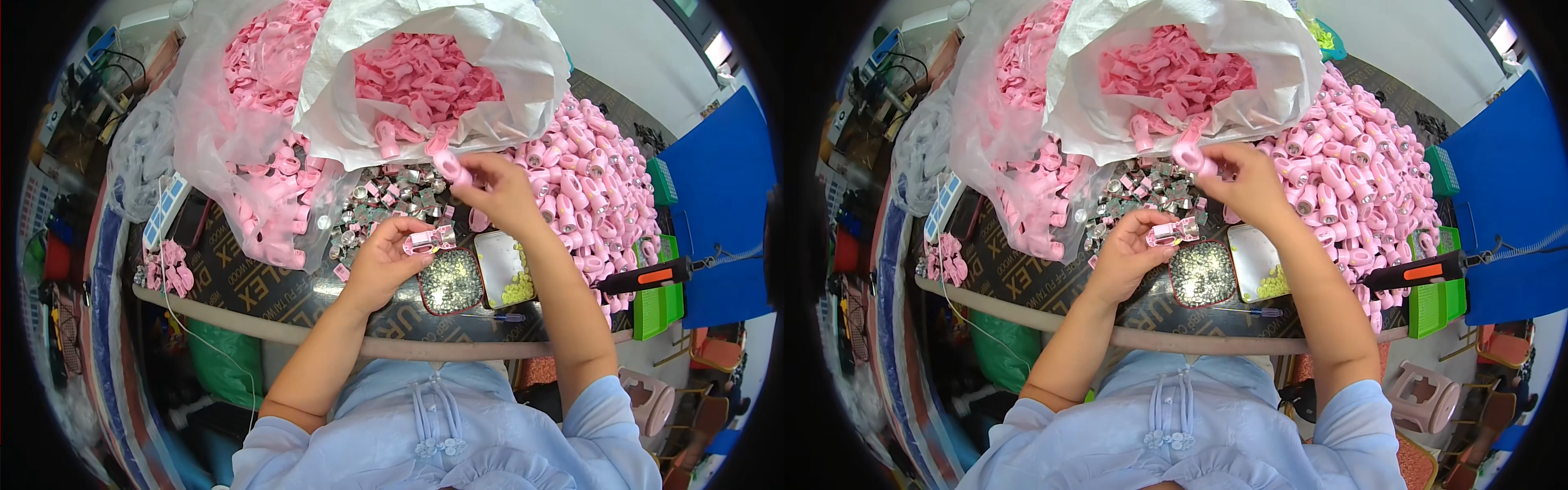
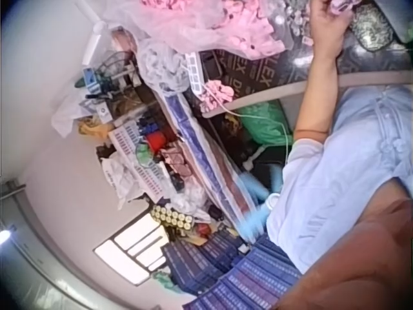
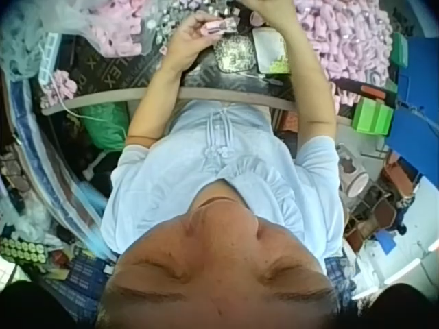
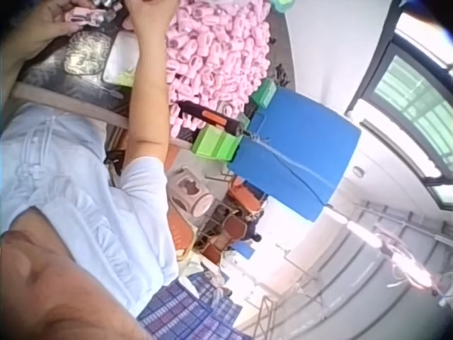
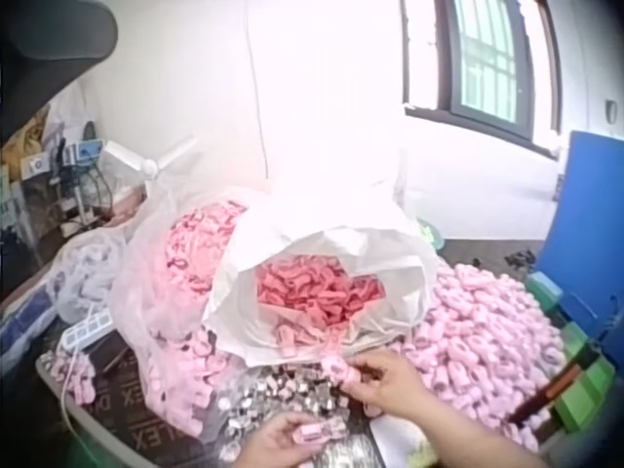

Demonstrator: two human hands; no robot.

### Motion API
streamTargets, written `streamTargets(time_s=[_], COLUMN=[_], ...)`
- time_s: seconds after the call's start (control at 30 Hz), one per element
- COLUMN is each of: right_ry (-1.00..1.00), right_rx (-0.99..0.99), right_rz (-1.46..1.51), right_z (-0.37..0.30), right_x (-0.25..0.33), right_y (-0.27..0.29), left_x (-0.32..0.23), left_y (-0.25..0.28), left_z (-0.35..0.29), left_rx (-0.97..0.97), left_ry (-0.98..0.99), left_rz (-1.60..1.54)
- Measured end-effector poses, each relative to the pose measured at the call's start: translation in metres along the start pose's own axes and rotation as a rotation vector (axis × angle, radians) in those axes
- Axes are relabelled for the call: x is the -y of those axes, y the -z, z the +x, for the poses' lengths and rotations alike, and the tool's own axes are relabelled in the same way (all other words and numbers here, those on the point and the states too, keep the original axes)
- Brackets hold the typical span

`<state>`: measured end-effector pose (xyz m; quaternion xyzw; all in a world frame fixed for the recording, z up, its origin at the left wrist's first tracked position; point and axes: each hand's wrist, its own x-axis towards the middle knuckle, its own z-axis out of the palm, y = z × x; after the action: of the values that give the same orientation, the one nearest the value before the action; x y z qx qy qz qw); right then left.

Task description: Assembling small pink plastic toy components by fitting a metal part into a pink housing.

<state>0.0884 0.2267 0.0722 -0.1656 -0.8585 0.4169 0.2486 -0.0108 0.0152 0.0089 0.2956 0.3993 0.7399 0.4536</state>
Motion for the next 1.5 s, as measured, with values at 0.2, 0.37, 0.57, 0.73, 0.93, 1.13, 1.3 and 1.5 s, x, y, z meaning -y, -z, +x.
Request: streamTargets(time_s=[0.2, 0.37, 0.57, 0.73, 0.93, 1.13, 1.3, 1.5], right_ry=[0.184, 0.152, 0.114, 0.058, 0.042, 0.216, 0.225, 0.274], right_rx=[0.269, 0.274, 0.262, 0.277, 0.239, 0.104, 0.069, -0.004], right_rz=[0.027, -0.027, -0.047, -0.038, -0.057, -0.027, -0.001, -0.042], right_z=[-0.048, -0.061, -0.068, -0.073, -0.08, -0.09, -0.096, -0.099], right_x=[0.041, 0.049, 0.04, 0.041, 0.042, 0.03, 0.024, 0.022], right_y=[0.015, 0.007, 0.003, 0.007, 0.002, -0.009, -0.012, -0.013], left_x=[0.004, 0.004, 0.004, 0.005, 0.006, 0.006, -0.002, -0.004], left_y=[-0.003, -0.003, -0.005, -0.005, -0.005, -0.004, -0.014, -0.014], left_z=[-0.003, -0.003, -0.005, -0.005, -0.007, -0.007, -0.008, -0.007], left_rx=[0.012, 0.04, 0.047, 0.075, 0.051, 0.049, 0.033, 0.096], left_ry=[0.006, 0.047, 0.038, 0.054, 0.069, 0.091, 0.106, 0.137], left_rz=[0.021, 0.029, 0.046, 0.078, 0.027, -0.033, -0.066, -0.106])
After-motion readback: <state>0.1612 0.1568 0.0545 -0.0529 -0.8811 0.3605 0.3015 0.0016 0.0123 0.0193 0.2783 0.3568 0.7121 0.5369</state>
